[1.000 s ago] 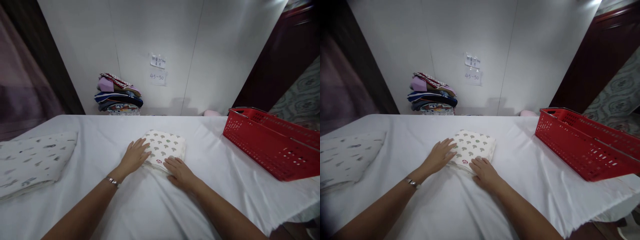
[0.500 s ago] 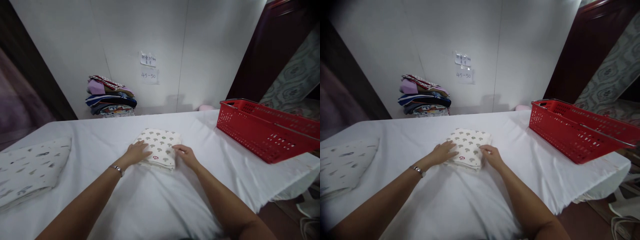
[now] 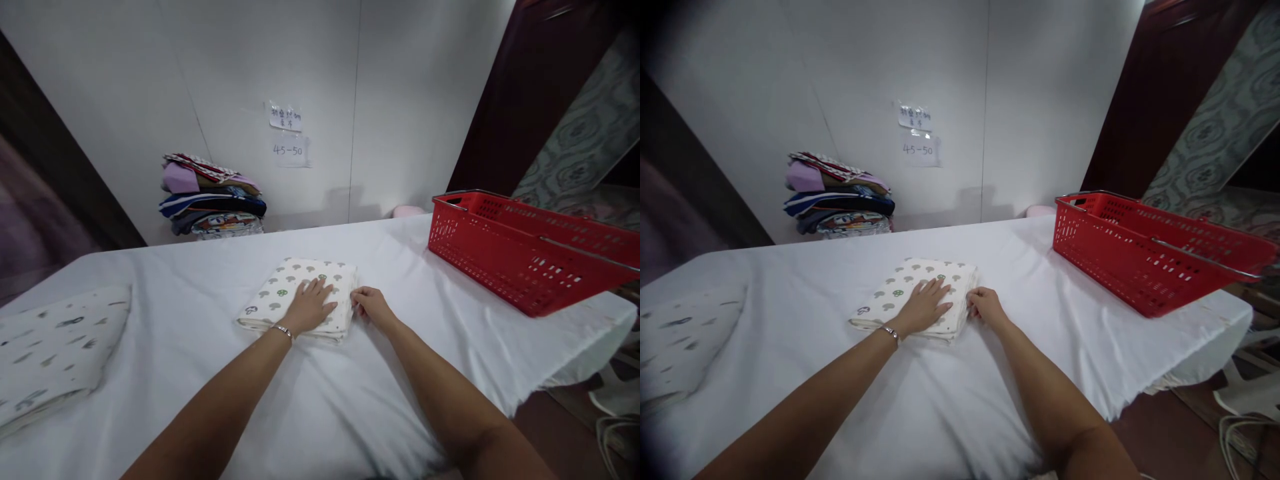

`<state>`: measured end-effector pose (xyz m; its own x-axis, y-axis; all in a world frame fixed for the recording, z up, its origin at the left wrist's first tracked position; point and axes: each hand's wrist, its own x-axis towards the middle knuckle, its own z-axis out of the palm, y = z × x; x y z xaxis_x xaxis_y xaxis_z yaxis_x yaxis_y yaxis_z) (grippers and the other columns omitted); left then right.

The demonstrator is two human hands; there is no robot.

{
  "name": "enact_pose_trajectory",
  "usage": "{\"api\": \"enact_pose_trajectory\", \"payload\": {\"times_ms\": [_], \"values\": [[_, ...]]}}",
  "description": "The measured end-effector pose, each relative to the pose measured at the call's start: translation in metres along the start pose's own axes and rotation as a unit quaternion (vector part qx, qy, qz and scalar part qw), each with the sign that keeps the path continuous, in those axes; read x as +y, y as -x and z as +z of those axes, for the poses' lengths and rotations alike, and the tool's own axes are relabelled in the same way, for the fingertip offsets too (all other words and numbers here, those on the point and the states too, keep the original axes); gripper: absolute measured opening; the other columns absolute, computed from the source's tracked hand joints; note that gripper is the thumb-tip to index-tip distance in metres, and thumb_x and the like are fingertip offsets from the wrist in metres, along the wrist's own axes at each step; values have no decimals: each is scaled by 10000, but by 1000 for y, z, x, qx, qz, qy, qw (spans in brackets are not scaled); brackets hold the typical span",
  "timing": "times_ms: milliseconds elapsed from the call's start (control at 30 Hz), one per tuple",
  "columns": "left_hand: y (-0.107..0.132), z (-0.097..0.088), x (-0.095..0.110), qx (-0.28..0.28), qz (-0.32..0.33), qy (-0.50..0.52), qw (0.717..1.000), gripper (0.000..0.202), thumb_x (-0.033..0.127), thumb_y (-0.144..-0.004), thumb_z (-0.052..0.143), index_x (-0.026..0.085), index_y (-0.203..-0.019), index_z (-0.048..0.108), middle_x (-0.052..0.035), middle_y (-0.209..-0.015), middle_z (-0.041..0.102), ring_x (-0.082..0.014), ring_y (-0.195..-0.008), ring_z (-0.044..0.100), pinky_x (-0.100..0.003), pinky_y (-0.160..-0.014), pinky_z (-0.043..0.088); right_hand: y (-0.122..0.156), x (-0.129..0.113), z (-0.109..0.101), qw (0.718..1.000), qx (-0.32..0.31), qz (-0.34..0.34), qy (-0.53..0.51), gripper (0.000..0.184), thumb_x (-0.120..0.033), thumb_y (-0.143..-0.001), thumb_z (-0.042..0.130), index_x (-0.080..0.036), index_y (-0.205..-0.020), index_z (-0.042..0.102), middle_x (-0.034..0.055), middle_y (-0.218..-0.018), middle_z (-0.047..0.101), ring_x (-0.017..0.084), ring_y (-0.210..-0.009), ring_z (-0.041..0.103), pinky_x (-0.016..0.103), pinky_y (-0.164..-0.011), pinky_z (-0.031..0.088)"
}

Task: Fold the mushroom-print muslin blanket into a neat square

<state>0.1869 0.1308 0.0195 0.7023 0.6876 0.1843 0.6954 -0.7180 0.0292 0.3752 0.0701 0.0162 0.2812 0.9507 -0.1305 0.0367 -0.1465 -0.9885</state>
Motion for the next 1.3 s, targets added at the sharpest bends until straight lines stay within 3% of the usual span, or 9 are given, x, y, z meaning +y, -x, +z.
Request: {"api": "enact_pose_trajectory", "payload": {"times_ms": [167,333,533,833,1300], "values": [[0,-5,0,0,7,8,1000,520,501,-916,306,274,-1379,364,-82,-1478,303,-265,-1366,236,-503,-1079,193,-1,-6,2,1000,6,23,11,133,-285,-695,602,-165,-650,566,-47,-454,535,54,-303,375,186,-310,220],[2,-4,0,18,20,17,999,477,472,-919,326,300,-1359,395,-75,-1458,341,-266,-1356,259,-508,-1080,199,4,-12,6,998,-27,49,10,203,-315,-705,610,-168,-584,538,-45,-388,479,56,-287,341,194,-316,192],[2,-5,0,11,21,9,1000,471,453,-921,332,300,-1362,392,-80,-1465,328,-266,-1353,268,-519,-1076,207,5,-13,12,999,-14,25,21,334,-370,-742,591,-185,-501,453,-63,-341,394,55,-290,300,203,-330,206],[1,-7,1,-13,13,9,1000,470,459,-925,317,315,-1368,379,-71,-1473,315,-258,-1359,258,-522,-1077,201,-5,-2,13,995,60,-66,49,157,-316,-688,602,-191,-667,509,-71,-487,486,77,-399,397,192,-382,288],[1,-9,2,-4,13,10,1000,463,447,-921,336,307,-1358,400,-75,-1462,337,-265,-1348,279,-528,-1070,217,-15,7,12,988,75,-73,110,193,-338,-624,651,-153,-637,598,0,-584,598,122,-560,520,216,-515,369]]}}
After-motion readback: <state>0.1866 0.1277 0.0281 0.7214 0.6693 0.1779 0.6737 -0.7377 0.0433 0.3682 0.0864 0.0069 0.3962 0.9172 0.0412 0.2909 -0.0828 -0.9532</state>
